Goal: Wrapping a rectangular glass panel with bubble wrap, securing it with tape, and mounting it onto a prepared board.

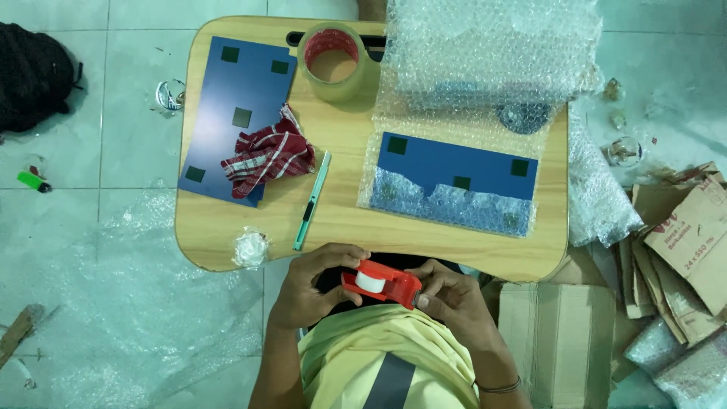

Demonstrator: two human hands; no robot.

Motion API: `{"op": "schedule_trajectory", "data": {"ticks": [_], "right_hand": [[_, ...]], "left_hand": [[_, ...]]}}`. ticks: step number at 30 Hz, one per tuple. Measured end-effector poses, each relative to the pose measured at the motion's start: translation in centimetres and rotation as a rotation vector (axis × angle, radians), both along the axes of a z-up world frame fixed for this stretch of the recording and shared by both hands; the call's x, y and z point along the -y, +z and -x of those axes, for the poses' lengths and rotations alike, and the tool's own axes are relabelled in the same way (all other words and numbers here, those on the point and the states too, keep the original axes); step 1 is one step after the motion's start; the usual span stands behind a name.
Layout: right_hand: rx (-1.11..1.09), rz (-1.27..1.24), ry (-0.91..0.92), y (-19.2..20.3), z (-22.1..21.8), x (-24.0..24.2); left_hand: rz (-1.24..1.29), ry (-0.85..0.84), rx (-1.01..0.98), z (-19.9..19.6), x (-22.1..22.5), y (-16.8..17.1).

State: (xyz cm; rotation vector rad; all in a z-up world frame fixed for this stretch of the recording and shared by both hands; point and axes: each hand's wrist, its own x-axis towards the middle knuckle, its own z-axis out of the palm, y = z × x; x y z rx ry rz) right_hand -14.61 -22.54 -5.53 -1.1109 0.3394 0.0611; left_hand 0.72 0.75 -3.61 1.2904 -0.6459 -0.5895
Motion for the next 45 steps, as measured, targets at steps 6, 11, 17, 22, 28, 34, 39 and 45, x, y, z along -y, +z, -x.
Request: {"op": "schedule_trajectory", "data": {"ticks": [6,11,17,22,28,34,39,45], "right_hand": [[0.018,-0.023,0.004,-0.1,0.0,0.0],[0.025,-0.035,0.010,0.1,0.0,-0.2],[0.059,-0.098,-0.003,-1.0,0.2,-0.3],[0.047,-0.134,-0.006,-0.8,0.0,-0.3],[0.032,-0.107,0.014,-0.6,-0.2,-0.1],[0.043,-0.100,0.032,-0.7,-0.3,-0.1],[0.054,-0.164,0.014,-0.7,-0.2,0.0],[0.084,-0.137,0.045,0.2,-0.6,0.0]], "left_hand": [[-0.063,0.043,0.086,0.2,0.1,-0.3],[-0.043,0.027,0.081,0.1,0.1,0.0],[-0.025,0.030,0.047,0.2,0.0,-0.4],[-0.024,0.036,0.051,0.1,0.2,-0.5],[-0.018,0.035,0.064,0.2,0.4,-0.7],[0.010,0.034,0.023,0.4,0.3,-1.0],[0.020,0.003,0.009,0.3,0.4,-0.7],[0.058,-0.003,-0.049,0.5,0.5,-0.5]]}}
